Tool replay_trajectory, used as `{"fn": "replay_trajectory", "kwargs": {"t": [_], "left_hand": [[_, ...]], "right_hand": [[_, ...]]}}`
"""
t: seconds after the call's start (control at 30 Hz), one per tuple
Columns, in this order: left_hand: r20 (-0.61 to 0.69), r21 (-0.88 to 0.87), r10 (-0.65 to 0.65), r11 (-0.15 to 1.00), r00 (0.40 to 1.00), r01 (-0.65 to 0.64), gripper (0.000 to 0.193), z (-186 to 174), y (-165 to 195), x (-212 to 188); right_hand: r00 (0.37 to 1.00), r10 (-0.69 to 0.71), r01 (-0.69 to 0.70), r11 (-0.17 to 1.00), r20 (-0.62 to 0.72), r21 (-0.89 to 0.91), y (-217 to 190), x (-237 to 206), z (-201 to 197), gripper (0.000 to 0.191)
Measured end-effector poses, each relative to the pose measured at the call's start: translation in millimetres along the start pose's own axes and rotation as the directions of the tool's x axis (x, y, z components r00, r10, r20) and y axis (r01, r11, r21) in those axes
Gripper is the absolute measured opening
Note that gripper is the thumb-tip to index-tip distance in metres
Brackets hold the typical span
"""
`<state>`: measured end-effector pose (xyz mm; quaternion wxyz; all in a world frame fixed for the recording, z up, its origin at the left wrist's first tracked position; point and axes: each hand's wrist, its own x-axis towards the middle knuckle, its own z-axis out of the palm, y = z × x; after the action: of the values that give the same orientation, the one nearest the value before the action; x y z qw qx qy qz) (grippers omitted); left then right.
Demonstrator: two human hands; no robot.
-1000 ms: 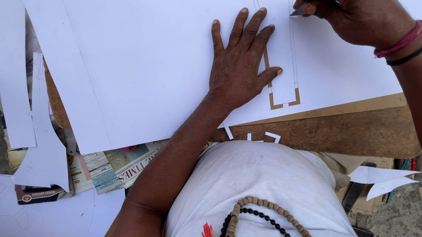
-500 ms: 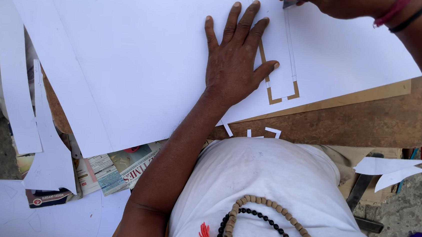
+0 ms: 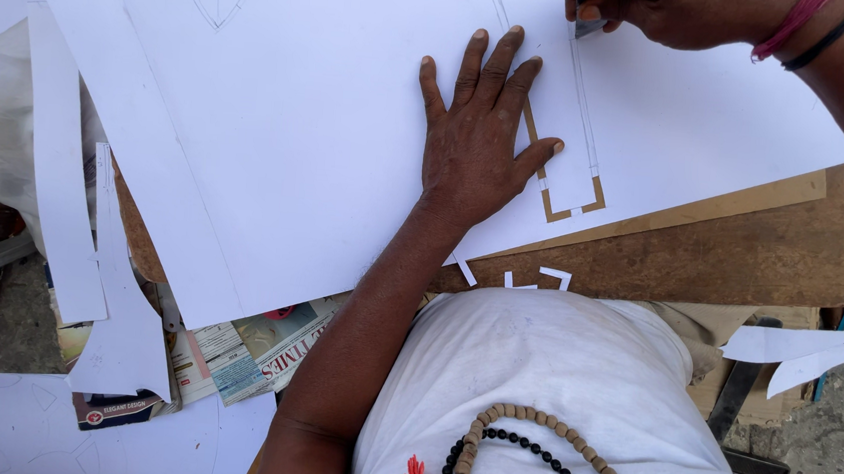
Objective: The person uses a utility knife to cut along pencil-drawn lines on a large sheet of white paper placed over a brown cardboard backing. They reposition the paper and continue cutting multiple straight and curved segments, removing small strips of paper as they progress.
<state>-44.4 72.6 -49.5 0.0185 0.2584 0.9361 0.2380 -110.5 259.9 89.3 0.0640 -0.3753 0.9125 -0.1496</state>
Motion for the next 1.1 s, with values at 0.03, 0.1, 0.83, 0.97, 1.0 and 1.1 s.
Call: {"fn": "replay_trajectory", "kwargs": {"t": [0.03,0.1,0.83,0.97,1.0,1.1], "left_hand": [[0.002,0.004,0.002,1.000,1.000,-0.002,0.085,-1.0,0.3,0.2],[0.007,0.013,0.007,1.000,1.000,-0.007,0.085,-3.1,1.3,0.6],[0.023,0.088,-0.004,0.996,1.000,0.002,0.084,-5.3,10.1,2.1],[-0.005,0.084,0.021,0.996,1.000,-0.020,0.082,-3.7,10.0,0.8],[-0.013,0.080,0.026,0.996,1.000,-0.025,0.082,-2.7,9.8,0.3],[-0.037,0.017,0.038,0.999,0.999,-0.037,0.082,1.3,9.4,-0.4]], "right_hand": [[1.000,0.018,-0.017,0.998,0.009,-0.063,0.3,-1.4,-0.8,0.019],[0.998,0.055,-0.050,0.981,0.021,-0.190,0.8,-5.3,-0.8,0.021],[0.728,0.664,-0.431,0.638,-0.173,0.638,-28.3,-120.1,97.7,0.023],[0.781,0.621,-0.438,0.625,-0.072,0.646,-37.1,-141.0,106.0,0.025],[0.788,0.614,-0.445,0.622,-0.049,0.644,-38.9,-143.8,109.1,0.025],[0.779,0.599,-0.314,0.628,-0.185,0.712,-45.1,-150.1,121.4,0.026]]}}
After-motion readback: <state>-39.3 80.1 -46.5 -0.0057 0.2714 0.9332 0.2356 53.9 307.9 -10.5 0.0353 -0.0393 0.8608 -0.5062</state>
